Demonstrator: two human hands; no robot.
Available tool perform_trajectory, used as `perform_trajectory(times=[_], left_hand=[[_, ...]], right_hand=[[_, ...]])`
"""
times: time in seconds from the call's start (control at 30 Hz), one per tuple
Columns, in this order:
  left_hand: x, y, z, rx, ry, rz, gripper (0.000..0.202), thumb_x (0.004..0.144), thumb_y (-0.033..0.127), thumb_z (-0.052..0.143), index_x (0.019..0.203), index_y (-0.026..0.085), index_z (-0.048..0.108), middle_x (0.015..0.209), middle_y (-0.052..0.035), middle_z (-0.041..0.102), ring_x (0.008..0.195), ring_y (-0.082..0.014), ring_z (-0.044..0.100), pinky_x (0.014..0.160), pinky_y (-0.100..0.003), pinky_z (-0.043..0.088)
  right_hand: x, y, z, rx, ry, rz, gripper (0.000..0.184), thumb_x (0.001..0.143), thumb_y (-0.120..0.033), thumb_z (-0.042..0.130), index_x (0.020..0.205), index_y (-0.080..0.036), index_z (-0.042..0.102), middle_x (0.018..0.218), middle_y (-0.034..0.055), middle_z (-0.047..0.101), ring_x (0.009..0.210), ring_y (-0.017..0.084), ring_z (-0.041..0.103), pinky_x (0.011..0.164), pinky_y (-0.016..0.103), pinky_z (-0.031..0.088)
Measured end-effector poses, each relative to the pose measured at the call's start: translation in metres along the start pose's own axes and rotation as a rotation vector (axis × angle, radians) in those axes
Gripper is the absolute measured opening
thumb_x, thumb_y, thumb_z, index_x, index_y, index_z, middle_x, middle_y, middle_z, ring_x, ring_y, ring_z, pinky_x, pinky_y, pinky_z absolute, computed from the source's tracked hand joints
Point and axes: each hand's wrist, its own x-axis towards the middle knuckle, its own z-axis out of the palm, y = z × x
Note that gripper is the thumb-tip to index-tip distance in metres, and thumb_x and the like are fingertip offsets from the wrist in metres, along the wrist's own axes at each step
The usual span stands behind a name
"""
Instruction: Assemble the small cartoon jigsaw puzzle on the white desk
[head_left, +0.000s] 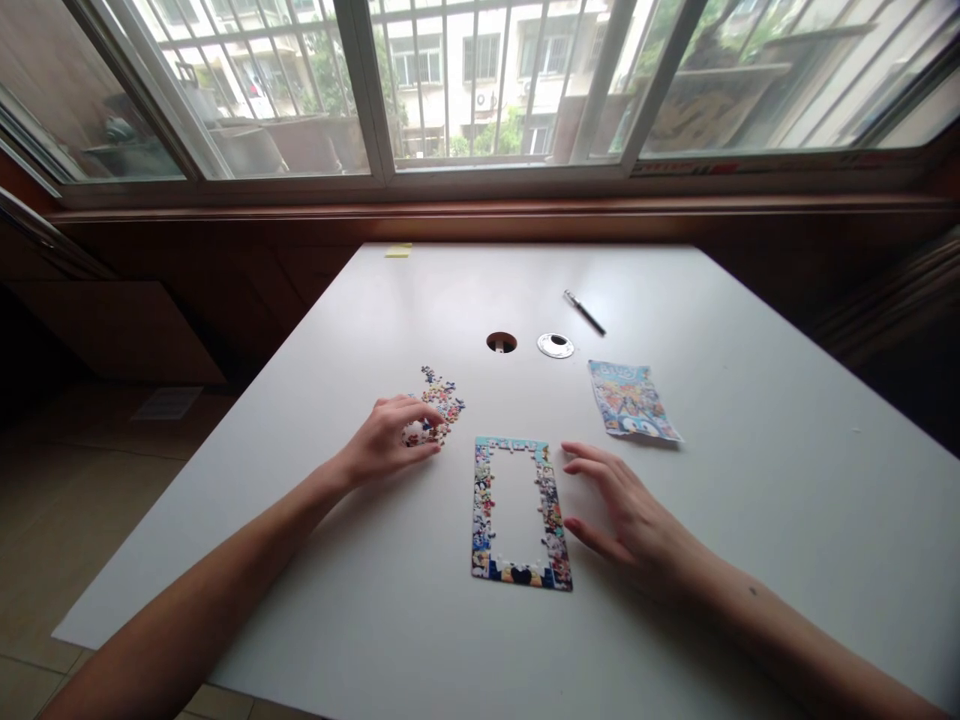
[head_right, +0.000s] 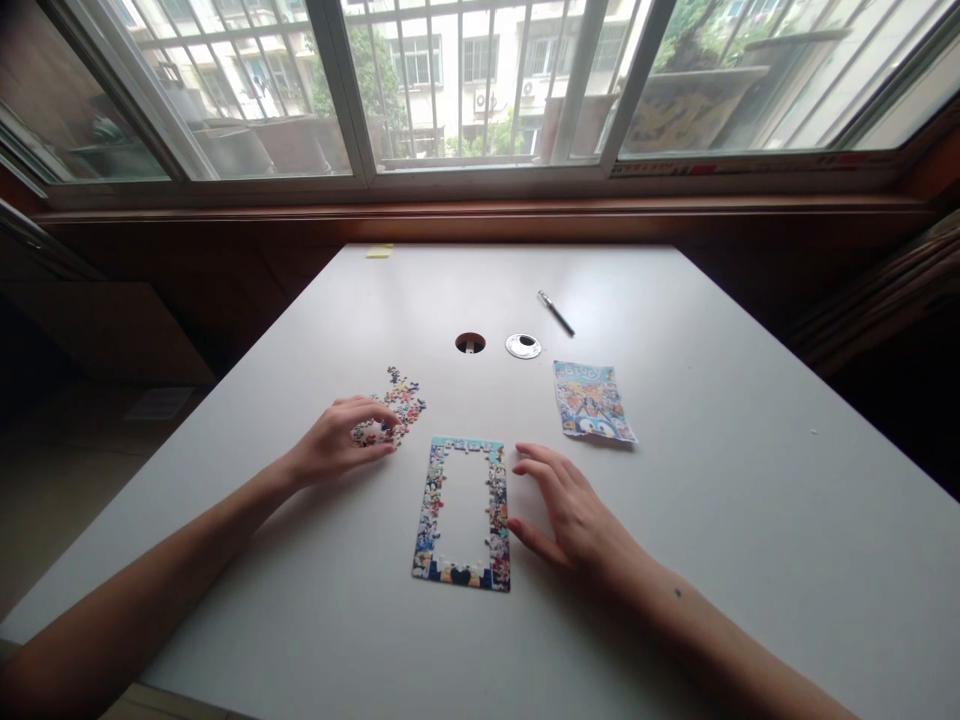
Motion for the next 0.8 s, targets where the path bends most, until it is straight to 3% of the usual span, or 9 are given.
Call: perform_trajectory(times=[0.23, 0.37, 0.53, 0.8], left_hand=[[-0.001, 0.014, 0.0, 0.029, -0.11, 0.112, 0.014, 0.086, 0.027, 0.065, 0.1, 0.024, 0.067, 0.101, -0.0025, 0.072, 0.101, -0.0215, 0.063, 0.099, -0.039, 0.035], [-0.004, -0.005, -0.03, 0.091, -0.081, 0.029, 0.013, 0.089, 0.028, 0.058, 0.093, 0.022, 0.069, 0.098, -0.0041, 0.071, 0.095, -0.0205, 0.062, 0.094, -0.036, 0.04], [-0.012, -0.028, -0.063, 0.046, -0.306, -0.124, 0.013, 0.082, 0.03, 0.062, 0.085, 0.019, 0.069, 0.08, -0.0022, 0.066, 0.073, -0.0152, 0.06, 0.067, -0.025, 0.045], [-0.011, -0.022, -0.055, 0.005, -0.361, -0.122, 0.015, 0.08, 0.032, 0.065, 0.088, 0.02, 0.067, 0.076, -0.0012, 0.065, 0.069, -0.014, 0.059, 0.063, -0.024, 0.044]], right_hand=[[0.0, 0.001, 0.0, -0.002, -0.008, -0.009, 0.046, 0.088, -0.036, 0.063, 0.128, -0.024, 0.042, 0.143, 0.0174, 0.045, 0.134, 0.033, 0.045, 0.106, 0.05, 0.046], [0.0, 0.002, 0.0, 0.006, 0.002, -0.005, 0.047, 0.087, -0.036, 0.063, 0.128, -0.025, 0.043, 0.143, 0.0164, 0.047, 0.133, 0.033, 0.046, 0.105, 0.05, 0.047], [0.0, 0.001, 0.0, 0.009, -0.005, -0.003, 0.045, 0.088, -0.037, 0.063, 0.127, -0.025, 0.043, 0.143, 0.0159, 0.046, 0.134, 0.033, 0.046, 0.105, 0.05, 0.047], [0.0, 0.001, -0.001, -0.004, -0.017, -0.005, 0.044, 0.089, -0.038, 0.062, 0.127, -0.024, 0.043, 0.143, 0.0165, 0.046, 0.133, 0.033, 0.047, 0.104, 0.05, 0.048]])
